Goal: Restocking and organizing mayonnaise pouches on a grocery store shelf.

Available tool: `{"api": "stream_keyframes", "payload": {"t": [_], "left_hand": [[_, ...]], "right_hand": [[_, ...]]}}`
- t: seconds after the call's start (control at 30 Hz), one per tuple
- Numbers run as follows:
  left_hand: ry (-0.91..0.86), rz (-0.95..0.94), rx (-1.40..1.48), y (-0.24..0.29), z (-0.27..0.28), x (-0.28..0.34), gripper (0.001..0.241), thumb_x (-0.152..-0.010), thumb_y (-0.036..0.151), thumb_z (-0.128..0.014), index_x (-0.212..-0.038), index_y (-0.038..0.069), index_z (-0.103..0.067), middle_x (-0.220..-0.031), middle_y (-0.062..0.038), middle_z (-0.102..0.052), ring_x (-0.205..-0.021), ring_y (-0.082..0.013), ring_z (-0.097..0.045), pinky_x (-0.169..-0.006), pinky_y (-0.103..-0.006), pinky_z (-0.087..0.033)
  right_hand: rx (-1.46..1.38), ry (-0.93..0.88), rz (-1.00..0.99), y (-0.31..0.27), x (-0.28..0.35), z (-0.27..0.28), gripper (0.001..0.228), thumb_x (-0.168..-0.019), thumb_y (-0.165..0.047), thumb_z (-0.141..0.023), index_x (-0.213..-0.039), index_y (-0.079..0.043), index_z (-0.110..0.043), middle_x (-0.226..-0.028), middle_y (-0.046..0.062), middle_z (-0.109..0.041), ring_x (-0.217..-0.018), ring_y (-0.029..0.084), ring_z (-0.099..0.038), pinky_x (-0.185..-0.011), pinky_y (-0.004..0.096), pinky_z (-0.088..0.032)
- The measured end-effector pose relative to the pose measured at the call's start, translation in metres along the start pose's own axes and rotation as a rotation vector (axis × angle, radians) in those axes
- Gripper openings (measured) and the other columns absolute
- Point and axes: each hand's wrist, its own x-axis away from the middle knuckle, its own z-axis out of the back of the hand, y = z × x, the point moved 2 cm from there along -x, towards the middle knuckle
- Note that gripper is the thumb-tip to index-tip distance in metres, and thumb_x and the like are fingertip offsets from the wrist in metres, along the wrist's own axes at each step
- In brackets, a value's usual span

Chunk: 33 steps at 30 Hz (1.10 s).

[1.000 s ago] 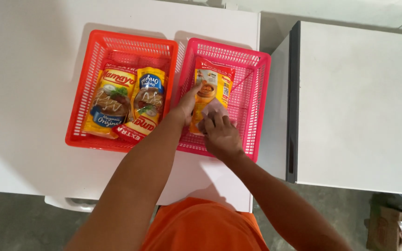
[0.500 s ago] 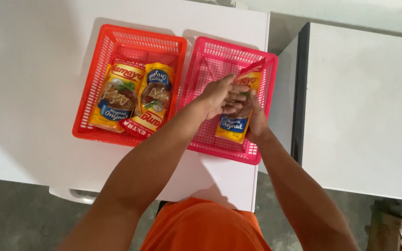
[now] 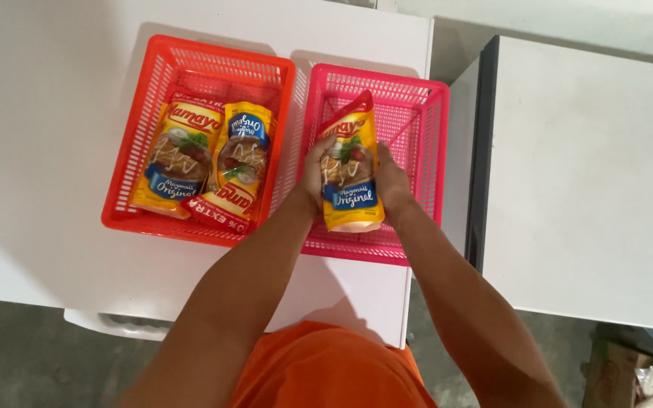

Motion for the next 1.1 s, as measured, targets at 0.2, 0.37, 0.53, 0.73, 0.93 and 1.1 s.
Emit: {"api": "stream_keyframes", "payload": {"t": [0.2, 0.37, 0.53, 0.73, 0.93, 1.1], "left_hand": [[-0.055, -0.015, 0.032, 0.005, 0.015, -0.011, 0.051, -0.094, 0.048, -0.066, -0.112, 0.001, -0.067, -0.092, -0.016, -0.075, -0.078, -0.0285, -0.074, -0.075, -0.0410, -0.062], [0.022, 0.019, -0.043, 0.006, -0.029, 0.007, 0.046, -0.093, 0.044, -0.069, -0.116, 0.004, -0.068, -0.095, -0.014, -0.075, -0.080, -0.0269, -0.075, -0.078, -0.0417, -0.063], [0.047, 0.043, -0.304, 0.002, -0.071, 0.014, 0.049, -0.092, 0.044, -0.074, -0.118, 0.003, -0.066, -0.099, -0.015, -0.076, -0.084, -0.0259, -0.075, -0.080, -0.0424, -0.063], [0.121, -0.194, -0.575, 0.004, -0.105, 0.009, 0.050, -0.084, 0.028, -0.084, -0.121, 0.000, -0.066, -0.108, -0.012, -0.077, -0.095, -0.0247, -0.077, -0.083, -0.0412, -0.064], [0.103, -0.307, -0.741, 0.020, -0.116, 0.011, 0.045, -0.082, 0.025, -0.086, -0.117, 0.002, -0.070, -0.109, -0.014, -0.078, -0.095, -0.0257, -0.078, -0.083, -0.0408, -0.066], [0.141, -0.374, -1.015, 0.032, -0.143, 0.021, 0.036, -0.087, 0.033, -0.082, -0.108, 0.005, -0.076, -0.100, -0.010, -0.081, -0.089, -0.0200, -0.079, -0.077, -0.0358, -0.066]], "right_hand": [[0.627, 0.535, 0.618, 0.017, 0.002, 0.004, 0.047, -0.100, -0.041, -0.065, -0.106, 0.005, -0.066, -0.092, 0.021, -0.071, -0.084, 0.033, -0.070, -0.078, 0.047, -0.054], [0.628, 0.607, 0.803, 0.024, -0.006, 0.020, 0.034, -0.103, -0.030, -0.066, -0.104, 0.004, -0.064, -0.082, 0.018, -0.069, -0.072, 0.029, -0.065, -0.068, 0.047, -0.052], [0.109, 0.179, 0.597, 0.025, -0.012, 0.040, 0.026, -0.105, -0.020, -0.056, -0.115, 0.001, -0.067, -0.092, 0.012, -0.074, -0.081, 0.019, -0.069, -0.073, 0.038, -0.056], [-0.069, 0.324, 0.674, 0.015, -0.018, 0.054, 0.027, -0.111, -0.020, -0.050, -0.114, 0.002, -0.066, -0.100, 0.010, -0.077, -0.090, 0.021, -0.075, -0.078, 0.036, -0.059], [-0.214, 0.098, 0.688, -0.050, 0.047, 0.054, 0.033, -0.112, -0.036, -0.050, -0.114, -0.007, -0.066, -0.079, 0.005, -0.060, -0.061, 0.013, -0.055, -0.049, 0.029, -0.045], [0.124, -0.044, 0.951, -0.058, 0.063, 0.051, 0.018, -0.108, -0.020, -0.070, -0.113, -0.003, -0.072, -0.095, 0.003, -0.073, -0.080, 0.007, -0.066, -0.066, 0.025, -0.055]]}}
